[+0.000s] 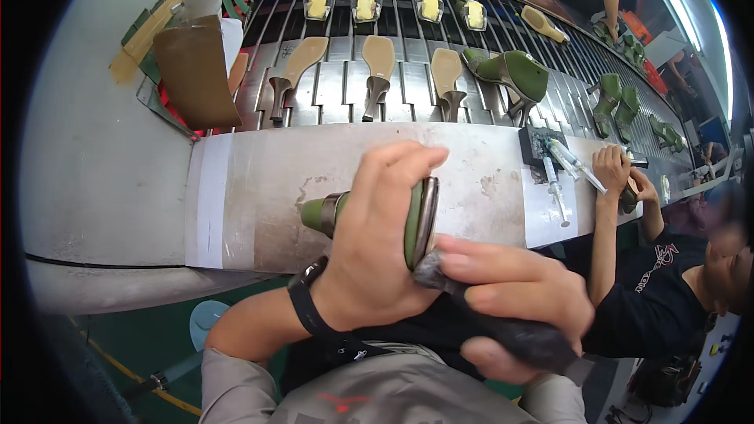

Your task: The person attaches heels and soles onto shoe lasts by hand, hammers the edges using a cobbler's hammer, injects glue with a syringe, and places the shoes back on the conveyor.

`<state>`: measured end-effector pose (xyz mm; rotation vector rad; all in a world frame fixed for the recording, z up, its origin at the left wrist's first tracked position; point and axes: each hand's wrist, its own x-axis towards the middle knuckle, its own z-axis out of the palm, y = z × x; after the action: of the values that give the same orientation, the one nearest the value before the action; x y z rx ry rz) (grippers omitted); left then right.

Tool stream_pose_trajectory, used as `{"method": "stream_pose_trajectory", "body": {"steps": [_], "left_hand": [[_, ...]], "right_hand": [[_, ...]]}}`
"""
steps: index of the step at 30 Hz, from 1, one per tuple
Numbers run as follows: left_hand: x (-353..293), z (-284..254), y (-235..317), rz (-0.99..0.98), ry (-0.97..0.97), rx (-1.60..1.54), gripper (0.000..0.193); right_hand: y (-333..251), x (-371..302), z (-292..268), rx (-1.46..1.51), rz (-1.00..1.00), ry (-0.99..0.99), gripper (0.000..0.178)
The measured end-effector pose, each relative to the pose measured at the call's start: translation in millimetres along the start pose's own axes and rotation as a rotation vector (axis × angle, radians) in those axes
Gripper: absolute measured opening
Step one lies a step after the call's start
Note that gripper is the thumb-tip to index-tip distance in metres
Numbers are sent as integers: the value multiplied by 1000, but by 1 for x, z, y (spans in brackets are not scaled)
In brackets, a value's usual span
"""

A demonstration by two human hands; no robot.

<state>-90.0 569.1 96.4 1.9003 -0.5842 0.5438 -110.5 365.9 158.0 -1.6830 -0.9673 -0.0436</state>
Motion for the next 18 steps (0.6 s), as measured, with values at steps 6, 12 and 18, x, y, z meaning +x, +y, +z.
{"method": "stream_pose_trajectory", "body": {"steps": [6,12,18], "left_hand": [[-13,7,1,7,52,-64,69],[-35,13,8,138,124,-56,63],[-98,19,-2,374,276,87,51]], "right_hand": [[-20,13,-9,-44,171,-56,38],[-26,22,-15,92,319,102,44],[-16,-9,12,255,183,-98,33]]}}
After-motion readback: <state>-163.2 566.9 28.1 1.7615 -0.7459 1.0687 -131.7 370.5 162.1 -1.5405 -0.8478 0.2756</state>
